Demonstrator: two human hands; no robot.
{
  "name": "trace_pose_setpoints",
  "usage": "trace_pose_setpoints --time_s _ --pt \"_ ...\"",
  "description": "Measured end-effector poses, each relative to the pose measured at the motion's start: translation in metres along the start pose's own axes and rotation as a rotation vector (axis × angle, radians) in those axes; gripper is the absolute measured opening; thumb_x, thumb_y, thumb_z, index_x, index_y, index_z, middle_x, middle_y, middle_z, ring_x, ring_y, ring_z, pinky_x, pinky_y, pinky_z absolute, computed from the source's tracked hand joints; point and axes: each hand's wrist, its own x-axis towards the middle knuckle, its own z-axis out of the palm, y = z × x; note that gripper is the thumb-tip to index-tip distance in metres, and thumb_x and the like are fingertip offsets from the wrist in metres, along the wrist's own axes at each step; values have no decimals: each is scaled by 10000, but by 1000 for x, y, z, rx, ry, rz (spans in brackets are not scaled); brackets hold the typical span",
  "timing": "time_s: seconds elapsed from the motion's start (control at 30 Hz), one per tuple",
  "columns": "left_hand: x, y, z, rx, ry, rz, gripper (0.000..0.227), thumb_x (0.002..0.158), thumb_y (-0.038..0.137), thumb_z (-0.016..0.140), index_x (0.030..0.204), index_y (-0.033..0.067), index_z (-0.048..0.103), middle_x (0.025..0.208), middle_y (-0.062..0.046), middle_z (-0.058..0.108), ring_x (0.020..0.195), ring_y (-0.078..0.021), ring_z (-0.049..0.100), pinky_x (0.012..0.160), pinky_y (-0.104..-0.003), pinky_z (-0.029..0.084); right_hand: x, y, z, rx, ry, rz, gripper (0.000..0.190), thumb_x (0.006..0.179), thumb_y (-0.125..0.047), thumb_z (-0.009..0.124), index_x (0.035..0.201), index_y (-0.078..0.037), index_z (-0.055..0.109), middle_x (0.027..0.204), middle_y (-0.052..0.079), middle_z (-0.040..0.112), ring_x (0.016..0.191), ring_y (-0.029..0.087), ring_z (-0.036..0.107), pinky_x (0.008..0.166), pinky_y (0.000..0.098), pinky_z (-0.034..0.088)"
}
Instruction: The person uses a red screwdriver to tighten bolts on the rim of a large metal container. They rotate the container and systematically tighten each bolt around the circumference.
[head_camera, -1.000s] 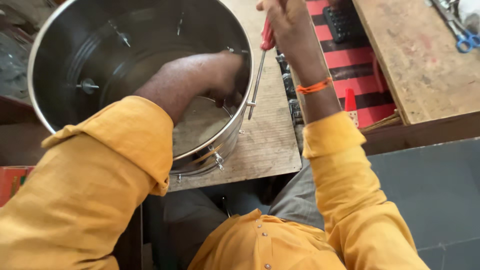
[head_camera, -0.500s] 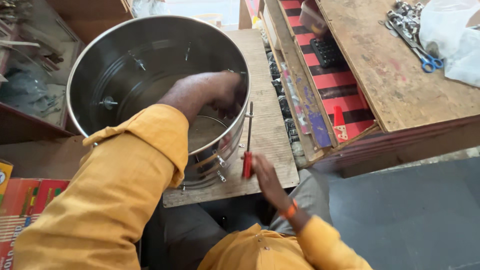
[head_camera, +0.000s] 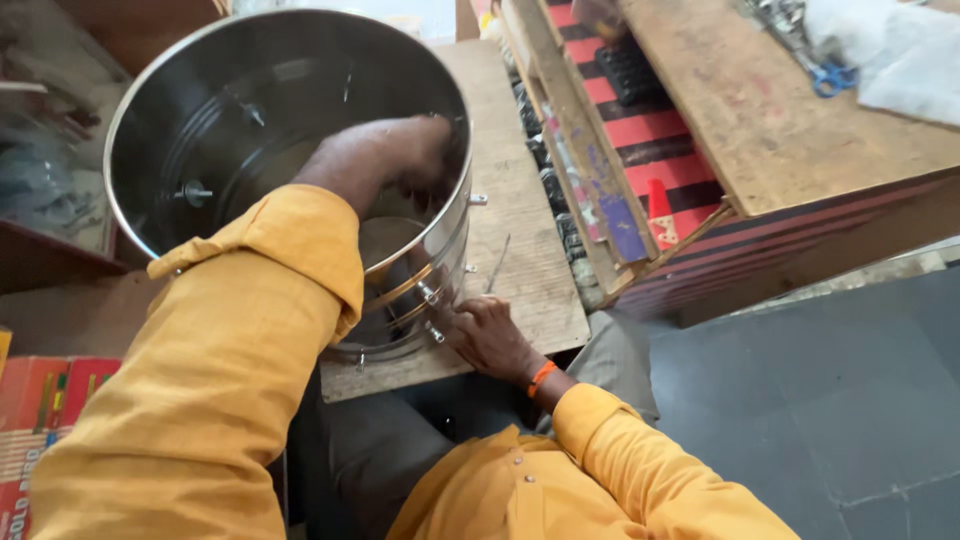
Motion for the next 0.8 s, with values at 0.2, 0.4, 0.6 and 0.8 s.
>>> trace_pose_setpoints --time_s 0.2,0.4,0.6,0.8 --pt "12 -3 3 8 -26 -49 197 832 40 708 1002 90 794 839 -119 780 728 -234 733 628 -378 569 -44 36 39 2 -332 143 589 823 -76 657 1402 -108 556 1423 109 526 1361 305 454 1112 467 346" --pt "14 -4 -1 21 -41 -72 217 828 29 702 1012 95 795 854 -119 780 743 -237 732 638 -381 570 -38 50 -6 -279 -294 213 730 719 28 644 1405 -204 554 1442 87 509 1407 288 441 1162 494 340" --pt "17 -5 -1 27 -48 -97 237 823 19 695 1021 101 796 869 -119 781 758 -240 732 648 -384 571 -73 68 -13 -145 -324 295 607 792 -107 699 1380 -152 555 1395 174 498 1329 383 452 1043 488 383" --pt "16 -4 -1 36 -38 -113 257 819 8 689 1031 106 797 884 -119 781 773 -243 732 658 -387 572 -58 72 -32 -116 -327 214 263 865 -66 626 1118 -138 632 1102 66 634 1140 283 620 995 411 490"
